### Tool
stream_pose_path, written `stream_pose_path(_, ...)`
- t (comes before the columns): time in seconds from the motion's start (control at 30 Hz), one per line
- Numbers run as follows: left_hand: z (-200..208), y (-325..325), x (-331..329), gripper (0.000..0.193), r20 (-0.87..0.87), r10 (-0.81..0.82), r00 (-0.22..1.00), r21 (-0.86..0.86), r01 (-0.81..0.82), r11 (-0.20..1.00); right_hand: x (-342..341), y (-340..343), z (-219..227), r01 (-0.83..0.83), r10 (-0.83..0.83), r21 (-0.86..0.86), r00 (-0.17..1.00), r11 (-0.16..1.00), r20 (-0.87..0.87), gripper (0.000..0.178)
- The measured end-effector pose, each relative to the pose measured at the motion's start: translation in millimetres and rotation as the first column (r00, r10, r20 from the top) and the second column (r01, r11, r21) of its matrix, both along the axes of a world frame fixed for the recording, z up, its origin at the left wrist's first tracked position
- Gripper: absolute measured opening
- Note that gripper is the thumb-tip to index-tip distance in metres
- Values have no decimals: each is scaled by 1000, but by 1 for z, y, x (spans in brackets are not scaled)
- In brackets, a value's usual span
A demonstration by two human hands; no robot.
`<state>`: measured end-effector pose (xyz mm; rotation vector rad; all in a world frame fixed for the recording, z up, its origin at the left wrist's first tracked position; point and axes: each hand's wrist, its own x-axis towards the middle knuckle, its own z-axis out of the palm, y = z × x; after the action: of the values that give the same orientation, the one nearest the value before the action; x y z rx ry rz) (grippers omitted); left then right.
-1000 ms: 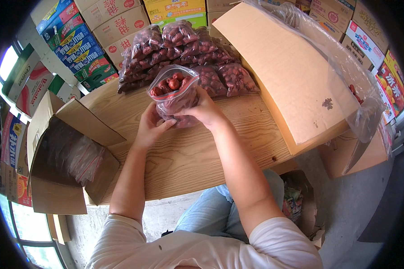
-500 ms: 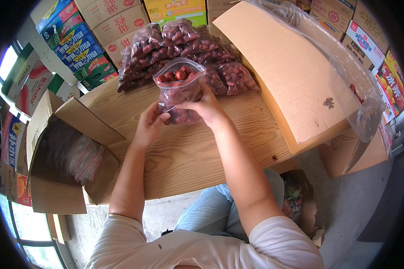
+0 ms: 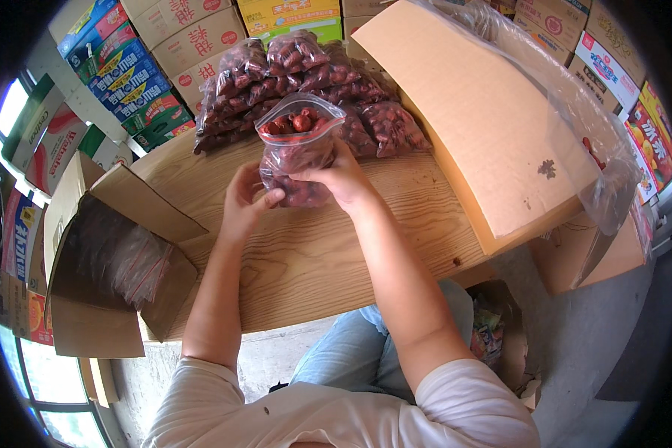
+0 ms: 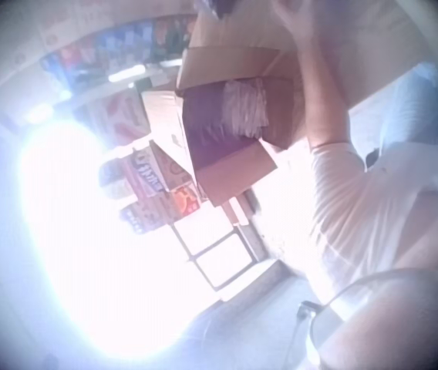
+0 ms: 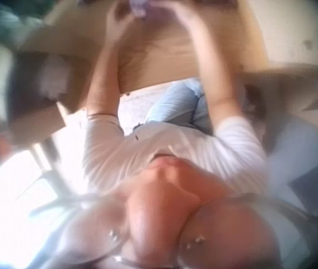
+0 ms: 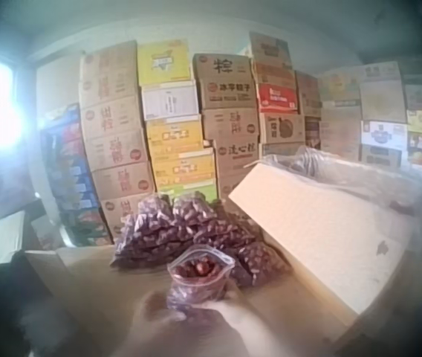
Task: The person repeatedly takes dried red dates from a large cardboard box and places them into small clear plastic bags. They seal each bag and set it aside on the table. The process continues throughout the clip with multiple bags being filled and sealed.
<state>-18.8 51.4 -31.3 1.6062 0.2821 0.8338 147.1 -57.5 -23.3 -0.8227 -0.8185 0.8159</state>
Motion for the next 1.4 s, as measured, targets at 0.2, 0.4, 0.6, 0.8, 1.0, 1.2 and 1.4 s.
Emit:
stream_pose_path(0.2, -7, -6, 1, 50, -110, -248, 962, -68, 242, 968, -6, -2, -3, -26, 33, -40, 982, 999, 186, 83)
stream_pose_path(0.4, -19, 8, 0, 47, -290, -149, 945, -64, 136, 989, -7, 1, 3, -115, 121, -62, 987, 991, 108, 81)
stream_pose_path(0.6, -3, -12, 4, 56, -26, -156, 987, 1, 156, 988, -3, 4, -4, -18, 10, 36, 978, 999, 207, 74)
stream_pose_path(0.8, -8, -2, 0, 62, -208, -96, 973, -122, 72, 990, -9, 2, -2, -51, 50, -4, 969, 999, 241, 80)
stream_pose_path(1.0, -10, -5, 2, 73, -43, -116, 992, -12, 115, 993, -8, 5, -5, -102, 110, -57, 982, 993, 151, 84)
stream_pose_path(1.2, -12, -5, 4, 76, 56, -65, 996, -169, 74, 983, -8, 5, 0, -37, -1, 89, 920, 995, 391, 94)
stream_pose_path(1.4, -5, -9, 3, 74, 7, -35, 999, -100, 36, 994, 3, -12, 31, 70, -120, 153, 929, 986, 351, 41)
